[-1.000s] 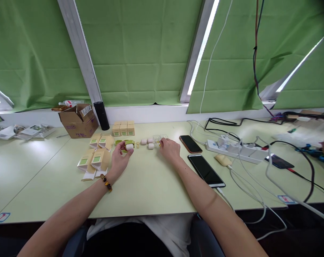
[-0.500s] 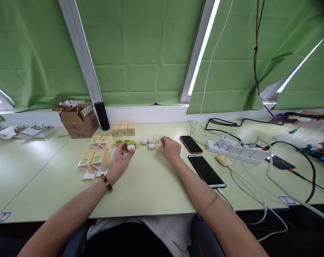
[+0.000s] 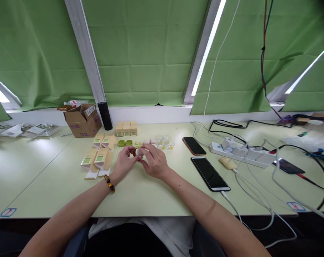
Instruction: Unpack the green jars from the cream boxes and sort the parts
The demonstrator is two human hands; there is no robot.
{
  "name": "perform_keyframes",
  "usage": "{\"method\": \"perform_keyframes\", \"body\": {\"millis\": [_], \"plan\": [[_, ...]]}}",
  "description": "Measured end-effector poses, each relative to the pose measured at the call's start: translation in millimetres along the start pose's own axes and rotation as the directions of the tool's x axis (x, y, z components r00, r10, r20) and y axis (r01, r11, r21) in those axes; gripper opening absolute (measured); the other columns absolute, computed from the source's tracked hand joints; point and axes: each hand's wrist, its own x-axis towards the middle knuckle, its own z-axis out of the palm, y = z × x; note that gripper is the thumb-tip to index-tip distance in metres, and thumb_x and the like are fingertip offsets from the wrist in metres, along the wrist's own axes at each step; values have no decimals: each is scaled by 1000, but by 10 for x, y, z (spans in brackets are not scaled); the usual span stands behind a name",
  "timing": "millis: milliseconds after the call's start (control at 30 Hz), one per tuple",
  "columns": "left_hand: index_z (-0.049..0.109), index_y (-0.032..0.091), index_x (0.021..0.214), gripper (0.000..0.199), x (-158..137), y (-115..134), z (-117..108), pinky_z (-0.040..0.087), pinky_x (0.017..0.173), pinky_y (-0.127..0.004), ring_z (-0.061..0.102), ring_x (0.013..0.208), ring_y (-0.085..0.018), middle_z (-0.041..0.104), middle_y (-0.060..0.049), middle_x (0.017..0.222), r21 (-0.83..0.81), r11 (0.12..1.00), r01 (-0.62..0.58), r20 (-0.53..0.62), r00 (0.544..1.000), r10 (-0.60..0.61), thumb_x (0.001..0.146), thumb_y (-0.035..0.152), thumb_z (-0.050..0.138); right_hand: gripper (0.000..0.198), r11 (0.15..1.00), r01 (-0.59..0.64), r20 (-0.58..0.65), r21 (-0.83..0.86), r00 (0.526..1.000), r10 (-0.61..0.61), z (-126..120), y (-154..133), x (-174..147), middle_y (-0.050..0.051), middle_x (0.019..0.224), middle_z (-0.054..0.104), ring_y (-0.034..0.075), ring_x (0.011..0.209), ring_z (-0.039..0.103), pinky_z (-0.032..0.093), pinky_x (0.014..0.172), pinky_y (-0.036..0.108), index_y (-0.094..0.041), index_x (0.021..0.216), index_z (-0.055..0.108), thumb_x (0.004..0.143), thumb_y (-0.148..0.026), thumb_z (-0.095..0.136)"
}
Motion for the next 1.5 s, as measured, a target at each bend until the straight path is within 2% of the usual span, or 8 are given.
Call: {"method": "perform_keyframes", "body": {"millis": [267,400,567,767,1033,1167,1333,1500], "plan": [[66,18,94,46,-17,-22,-4,47,75,-29,59,80,-15,67,-2,89,-115,993,5,59,998,1,67,40,95,45,993,115,-219,-9,969,-114,70,83,3,18,130,69,32,123,66,59,99,48,-18,144,51,103,-34,57],[66,17,105,51,-43,-20,18,51,79,-30,62,87,-16,68,-5,98,-269,963,6,122,992,28,70,42,94,50,994,79,-227,73,972,-61,85,113,-20,17,133,67,33,125,64,61,95,51,-22,146,47,99,-30,60],[64,20,118,53,-87,41,36,55,94,-36,66,104,-20,67,-9,116,-295,944,-148,74,981,177,74,26,93,62,965,-79,-191,250,973,129,73,96,-43,17,133,64,32,116,65,63,73,44,-24,148,42,91,-25,64],[62,23,112,38,-79,71,-6,53,107,-44,63,120,-24,63,-8,119,-34,911,-411,-77,910,408,81,16,82,57,868,-106,-124,486,974,188,14,53,-31,13,127,66,28,112,65,61,74,39,-26,145,45,90,-23,62],[63,23,120,37,-176,138,-42,58,98,-45,63,116,-24,61,-10,120,370,695,-616,76,766,639,89,3,61,58,595,-284,23,752,913,407,156,-116,17,9,125,61,24,113,62,62,80,36,-28,128,54,80,-36,85],[62,24,129,43,-220,140,-31,59,97,-45,62,116,-25,58,-11,121,396,658,-640,133,749,649,91,4,60,52,406,-294,89,865,887,453,165,-134,31,6,119,60,21,113,61,58,96,39,-29,123,56,81,-37,85],[52,24,142,55,-202,187,-48,57,102,-52,59,122,-29,60,-13,125,373,666,-646,145,749,646,90,9,66,64,40,-279,241,959,885,398,65,-67,48,5,111,71,22,99,69,57,90,40,-31,130,49,80,-40,87],[49,23,141,58,-183,186,-65,54,104,-55,58,125,-31,60,-15,130,344,693,-634,119,761,637,88,14,71,65,-169,-264,309,950,873,376,-23,-13,73,7,119,72,24,106,70,56,88,38,-28,129,53,75,-30,87]]}}
